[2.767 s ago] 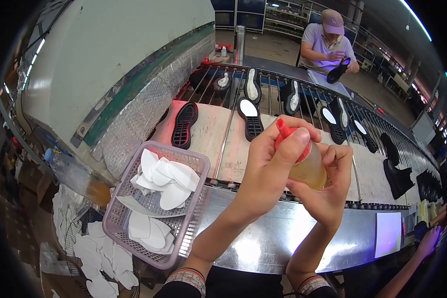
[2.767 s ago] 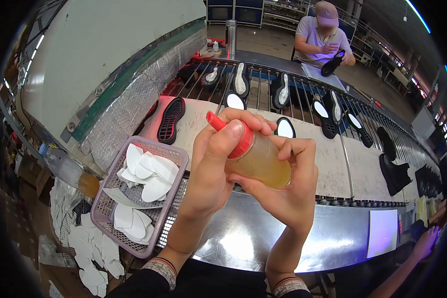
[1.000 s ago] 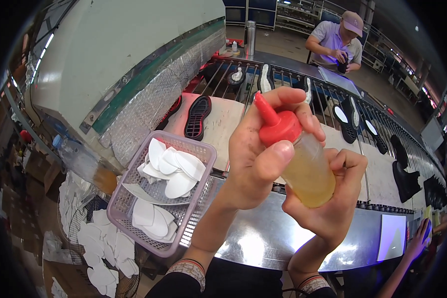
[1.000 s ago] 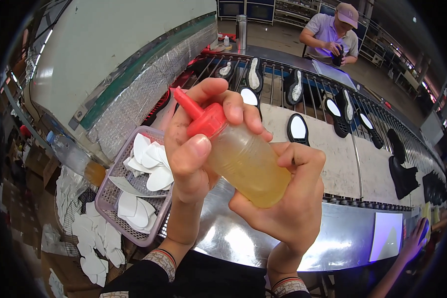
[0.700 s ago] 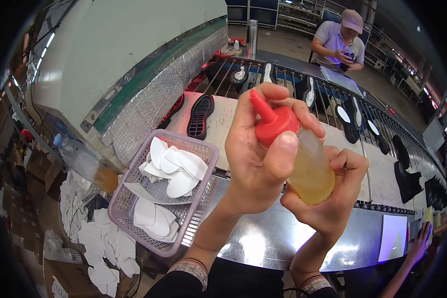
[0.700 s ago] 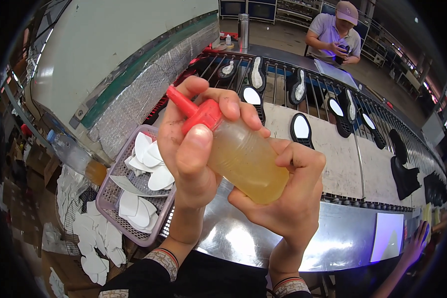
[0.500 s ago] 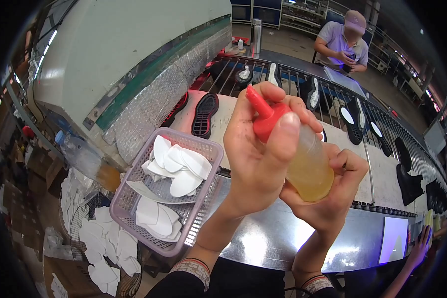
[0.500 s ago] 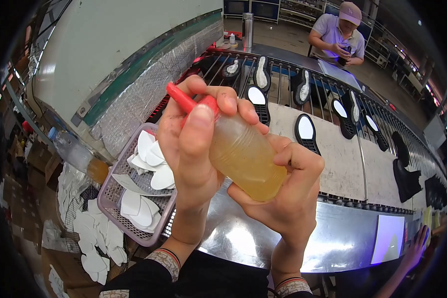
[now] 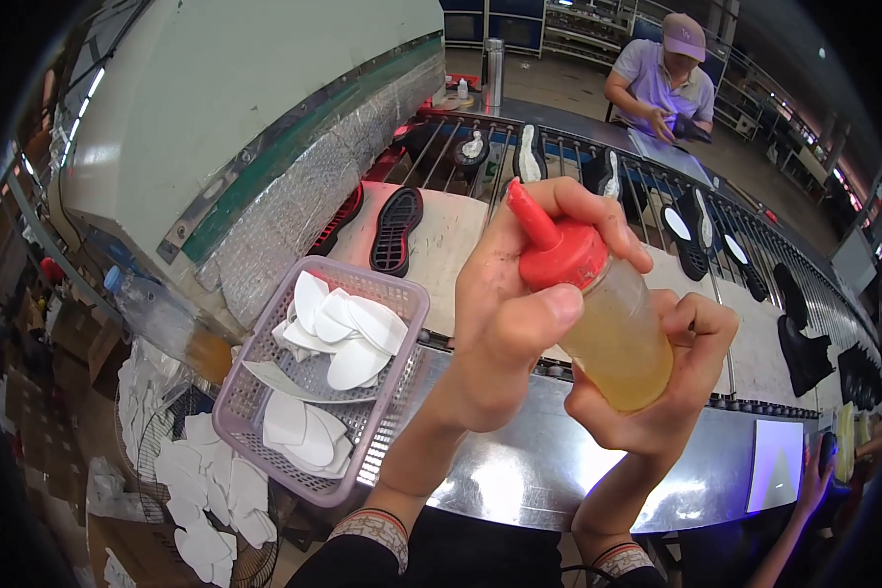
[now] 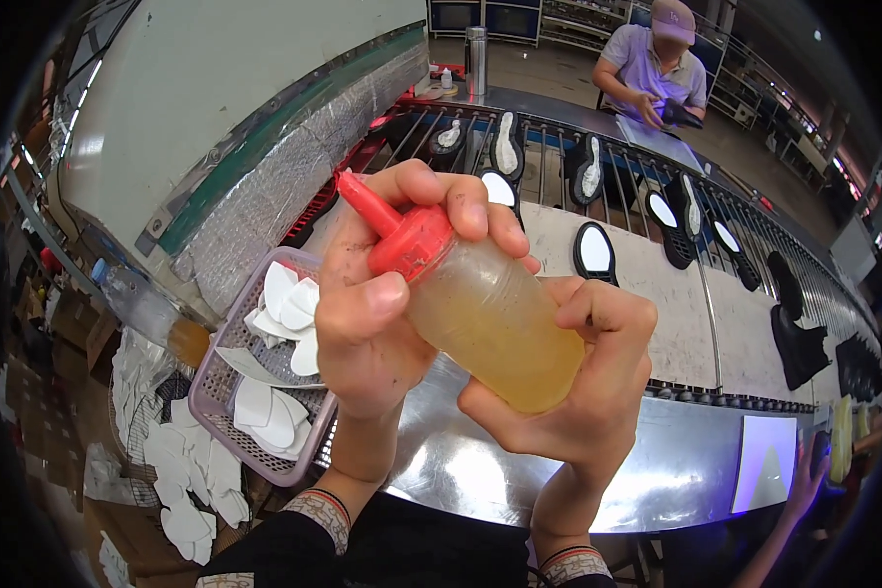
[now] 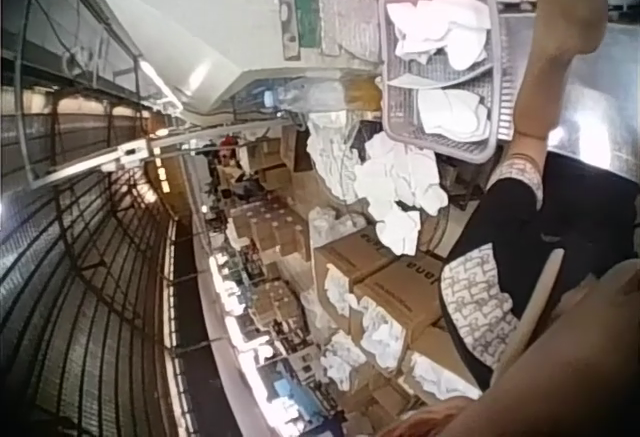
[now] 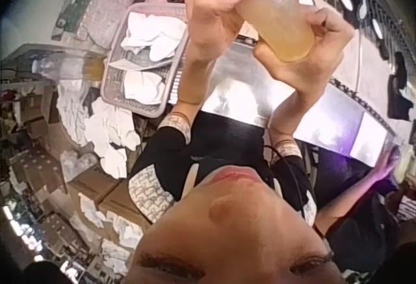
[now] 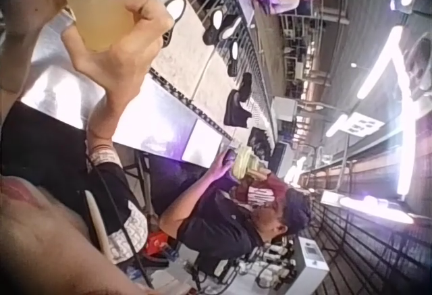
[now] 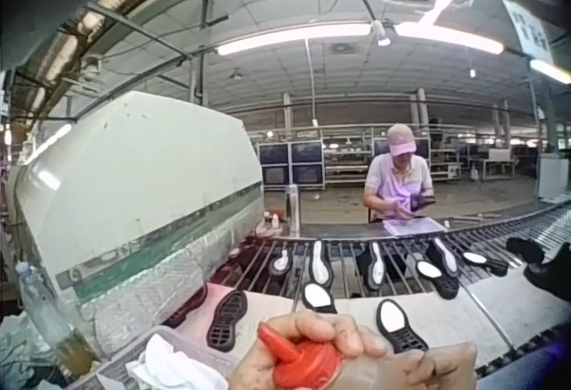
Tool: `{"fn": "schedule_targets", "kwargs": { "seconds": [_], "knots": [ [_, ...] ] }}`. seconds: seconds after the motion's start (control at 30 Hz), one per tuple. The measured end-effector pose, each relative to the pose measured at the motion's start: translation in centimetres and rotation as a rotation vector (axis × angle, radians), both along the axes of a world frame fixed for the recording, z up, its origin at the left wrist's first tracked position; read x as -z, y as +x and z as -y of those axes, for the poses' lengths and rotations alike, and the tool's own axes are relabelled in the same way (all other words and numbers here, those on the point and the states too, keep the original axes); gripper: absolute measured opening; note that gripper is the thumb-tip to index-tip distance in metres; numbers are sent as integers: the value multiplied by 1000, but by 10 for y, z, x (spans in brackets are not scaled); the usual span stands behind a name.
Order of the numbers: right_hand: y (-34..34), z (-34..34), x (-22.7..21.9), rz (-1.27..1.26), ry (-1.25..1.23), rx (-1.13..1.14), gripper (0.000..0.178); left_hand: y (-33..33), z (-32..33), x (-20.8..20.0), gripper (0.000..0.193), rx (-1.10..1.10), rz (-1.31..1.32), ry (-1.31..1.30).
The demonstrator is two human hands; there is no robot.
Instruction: Applying glue to shoe insoles and attaching them to soles on an assembly line.
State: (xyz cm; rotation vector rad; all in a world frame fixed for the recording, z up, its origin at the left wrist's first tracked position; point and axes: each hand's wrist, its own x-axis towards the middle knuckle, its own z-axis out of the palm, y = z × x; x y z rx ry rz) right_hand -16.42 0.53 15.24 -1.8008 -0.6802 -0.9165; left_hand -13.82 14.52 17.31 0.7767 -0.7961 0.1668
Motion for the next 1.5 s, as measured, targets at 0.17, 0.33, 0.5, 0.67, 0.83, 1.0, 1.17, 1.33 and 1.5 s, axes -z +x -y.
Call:
{"fn": "schedule_targets", "kwargs": {
  "seconds": [0.17,0.33,0.5,0.67,0.83,1.0,1.17,1.33,1.5],
  "knots": [
    [-2,-1,-1,60,-40,-20,66,-5,2,2,45,-83,88,-45],
    [4,-12,4,114,-19,-125,69,-11,-4,1,49,-228,132,-86],
    [7,-11,4,138,-195,-104,72,-7,-10,1,47,-224,-4,-107],
    [11,-11,6,121,-89,-113,72,12,-12,8,70,-67,150,-91],
    [2,-2,1,10,150,-251,73,1,-2,-1,81,91,157,-88],
    [-4,4,-3,-73,173,-277,71,-3,8,4,68,-38,223,-11],
    [-4,7,-4,-33,62,-237,70,-15,18,-3,63,-265,25,-20],
    [-6,7,-2,26,7,-170,72,-14,19,-1,66,-326,16,-33],
    [-7,6,-2,54,4,-154,75,-7,11,4,55,-211,225,11]
  ]
}}
